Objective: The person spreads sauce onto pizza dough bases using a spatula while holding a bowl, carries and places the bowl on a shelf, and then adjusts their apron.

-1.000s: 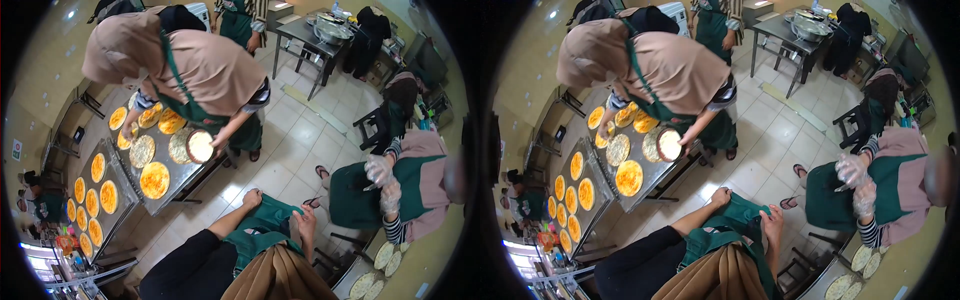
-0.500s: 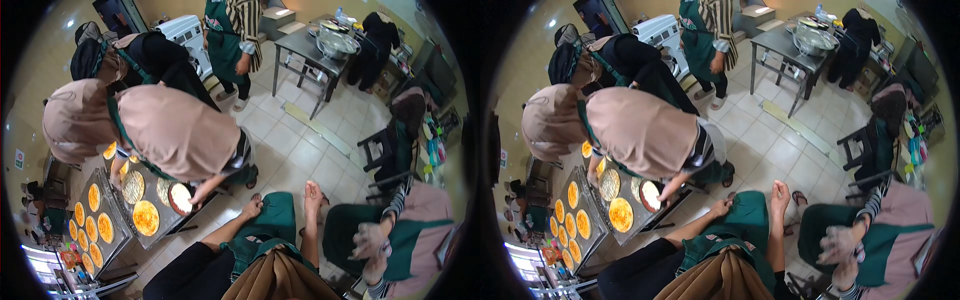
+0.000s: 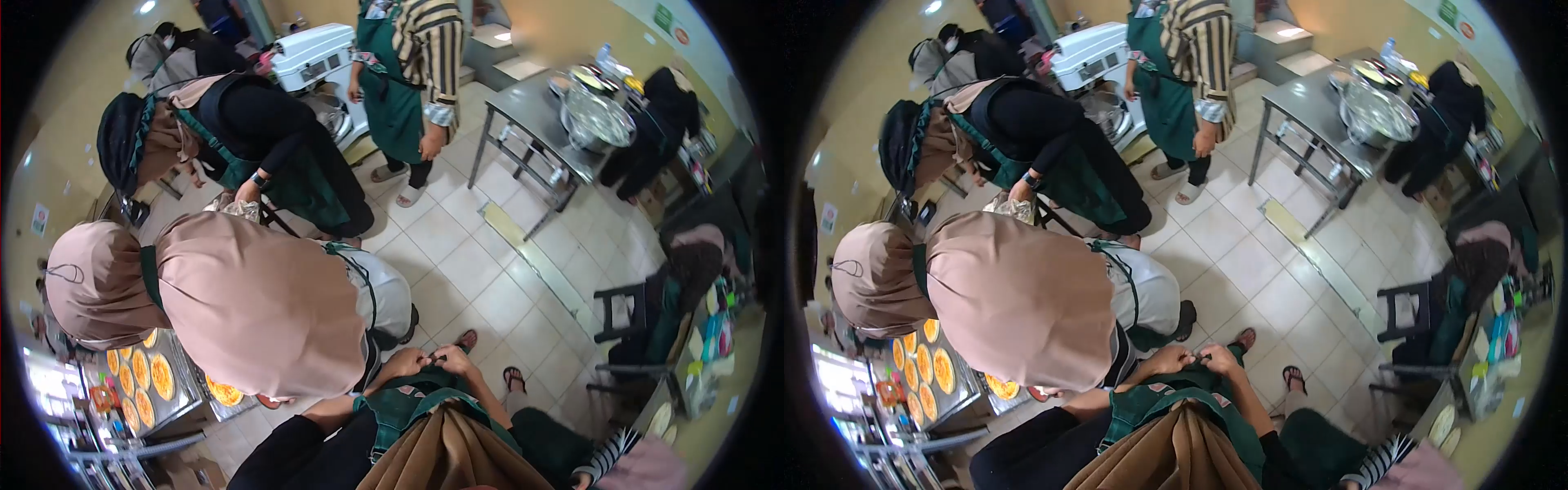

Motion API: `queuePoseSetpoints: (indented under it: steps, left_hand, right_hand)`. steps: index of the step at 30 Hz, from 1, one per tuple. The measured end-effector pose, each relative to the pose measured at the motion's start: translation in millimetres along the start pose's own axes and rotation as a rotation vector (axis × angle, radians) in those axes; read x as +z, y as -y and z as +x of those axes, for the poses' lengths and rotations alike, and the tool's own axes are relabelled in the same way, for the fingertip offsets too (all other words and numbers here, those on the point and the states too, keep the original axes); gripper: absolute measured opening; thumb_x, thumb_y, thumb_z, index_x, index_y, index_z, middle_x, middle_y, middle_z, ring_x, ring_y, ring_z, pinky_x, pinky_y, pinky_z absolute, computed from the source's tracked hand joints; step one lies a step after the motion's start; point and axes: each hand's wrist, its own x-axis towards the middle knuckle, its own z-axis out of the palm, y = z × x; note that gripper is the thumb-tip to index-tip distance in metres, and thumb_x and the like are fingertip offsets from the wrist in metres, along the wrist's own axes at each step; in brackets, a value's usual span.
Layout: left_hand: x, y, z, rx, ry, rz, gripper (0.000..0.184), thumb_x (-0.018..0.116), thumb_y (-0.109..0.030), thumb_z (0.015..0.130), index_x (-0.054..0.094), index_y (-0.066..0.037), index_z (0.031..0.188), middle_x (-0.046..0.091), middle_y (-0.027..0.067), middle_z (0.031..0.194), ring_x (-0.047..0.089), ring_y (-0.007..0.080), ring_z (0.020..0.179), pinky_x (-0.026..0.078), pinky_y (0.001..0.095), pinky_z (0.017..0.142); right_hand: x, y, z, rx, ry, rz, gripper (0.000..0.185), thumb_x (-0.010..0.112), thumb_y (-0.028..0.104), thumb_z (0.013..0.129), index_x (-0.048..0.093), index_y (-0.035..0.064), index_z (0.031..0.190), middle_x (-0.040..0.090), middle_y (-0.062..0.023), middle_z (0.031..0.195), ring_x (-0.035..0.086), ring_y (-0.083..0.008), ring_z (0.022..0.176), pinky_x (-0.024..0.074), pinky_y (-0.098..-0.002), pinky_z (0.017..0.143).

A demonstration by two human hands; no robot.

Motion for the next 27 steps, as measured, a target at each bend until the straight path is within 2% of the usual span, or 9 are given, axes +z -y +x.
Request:
queuePoseSetpoints:
  steps: [1, 5, 8, 12, 18, 21, 23, 25, 27]
  left_hand:
    - [0, 4, 9, -0.024, -0.002, -0.023, 0.03, 0.057, -0.033, 0.091, 0.06, -0.004, 0.085, 0.061, 0.0197, 0.077, 0.059, 0.0339, 0.072, 0.044, 0.0417, 0.065]
    - [-10, -3, 68, -0.081, -0.176, -0.13, 0.032, 0.055, -0.036, 0.091, 0.065, -0.005, 0.092, 0.064, 0.0234, 0.084, 0.062, 0.0413, 0.083, 0.048, 0.0456, 0.072]
    - [-48, -72, 100, -0.182, -0.289, -0.144, 0.031, 0.055, -0.035, 0.092, 0.065, -0.006, 0.092, 0.064, 0.0235, 0.086, 0.062, 0.0411, 0.086, 0.048, 0.0453, 0.073]
    - [-60, -118, 153, -0.145, -0.448, -0.258, 0.03, 0.056, -0.034, 0.092, 0.062, -0.006, 0.084, 0.063, 0.0205, 0.077, 0.06, 0.0395, 0.076, 0.046, 0.0447, 0.069]
    - [-103, -139, 188, -0.122, -0.552, -0.324, 0.034, 0.056, -0.031, 0.093, 0.057, -0.002, 0.075, 0.054, 0.0214, 0.064, 0.049, 0.0361, 0.059, 0.042, 0.0425, 0.061]
    - [-139, -143, 207, -0.098, -0.579, -0.382, 0.039, 0.055, -0.033, 0.094, 0.051, -0.001, 0.072, 0.046, 0.0176, 0.06, 0.042, 0.0295, 0.057, 0.04, 0.0406, 0.06]
    - [-166, -134, 226, 0.011, -0.527, -0.61, 0.044, 0.052, -0.037, 0.096, 0.046, -0.002, 0.07, 0.037, 0.0097, 0.06, 0.037, 0.0199, 0.058, 0.038, 0.0375, 0.059]
    - [-202, -121, 242, -0.024, -0.56, -0.532, 0.042, 0.051, -0.037, 0.097, 0.044, -0.004, 0.072, 0.032, 0.0026, 0.062, 0.033, 0.0137, 0.061, 0.035, 0.0319, 0.058]
    - [-236, -104, 258, -0.037, -0.614, -0.506, 0.04, 0.051, -0.036, 0.097, 0.049, -0.004, 0.073, 0.034, 0.0011, 0.061, 0.033, 0.0118, 0.061, 0.035, 0.0308, 0.058]
  right_hand:
    - [-14, -5, 9, 0.005, 0.044, -0.003, 0.019, 0.071, 0.017, 0.072, 0.07, 0.0121, 0.09, 0.062, -0.0173, 0.105, 0.057, -0.0346, 0.105, 0.0462, -0.0416, 0.09]
    - [-88, -10, 48, -0.086, -0.076, -0.115, 0.019, 0.075, 0.021, 0.072, 0.07, 0.013, 0.089, 0.064, -0.0129, 0.106, 0.059, -0.0324, 0.105, 0.0472, -0.0411, 0.088]
    - [-161, -8, 75, -0.032, -0.122, -0.158, 0.014, 0.075, 0.018, 0.072, 0.07, 0.0125, 0.083, 0.064, -0.0117, 0.104, 0.06, -0.0319, 0.101, 0.0488, -0.041, 0.085]
    - [-235, -37, 114, -0.154, -0.125, -0.221, 0.008, 0.073, 0.013, 0.072, 0.068, 0.0123, 0.078, 0.065, -0.0098, 0.098, 0.062, -0.0315, 0.096, 0.0506, -0.0404, 0.08]
    - [-280, -70, 177, -0.087, -0.072, -0.279, 0.005, 0.071, 0.015, 0.073, 0.068, 0.0122, 0.077, 0.066, -0.0131, 0.096, 0.063, -0.0349, 0.093, 0.051, -0.0426, 0.079]
    - [-299, -67, 213, -0.017, -0.019, -0.33, 0.007, 0.069, 0.015, 0.075, 0.07, 0.0101, 0.079, 0.066, -0.0157, 0.097, 0.063, -0.035, 0.094, 0.0507, -0.0423, 0.082]
    - [-320, -61, 243, 0.082, 0.166, -0.466, 0.011, 0.068, 0.016, 0.076, 0.07, 0.0089, 0.084, 0.067, -0.0164, 0.098, 0.063, -0.0361, 0.095, 0.0504, -0.0423, 0.082]
    - [-342, -55, 278, 0.163, 0.415, -0.587, 0.019, 0.066, 0.016, 0.079, 0.07, 0.0052, 0.094, 0.068, -0.0161, 0.097, 0.065, -0.0317, 0.094, 0.0503, -0.0379, 0.082]
    - [-362, -36, 308, 0.048, 0.405, -0.235, 0.02, 0.065, 0.016, 0.082, 0.069, 0.0043, 0.097, 0.069, -0.0136, 0.093, 0.065, -0.0251, 0.09, 0.05, -0.0347, 0.081]
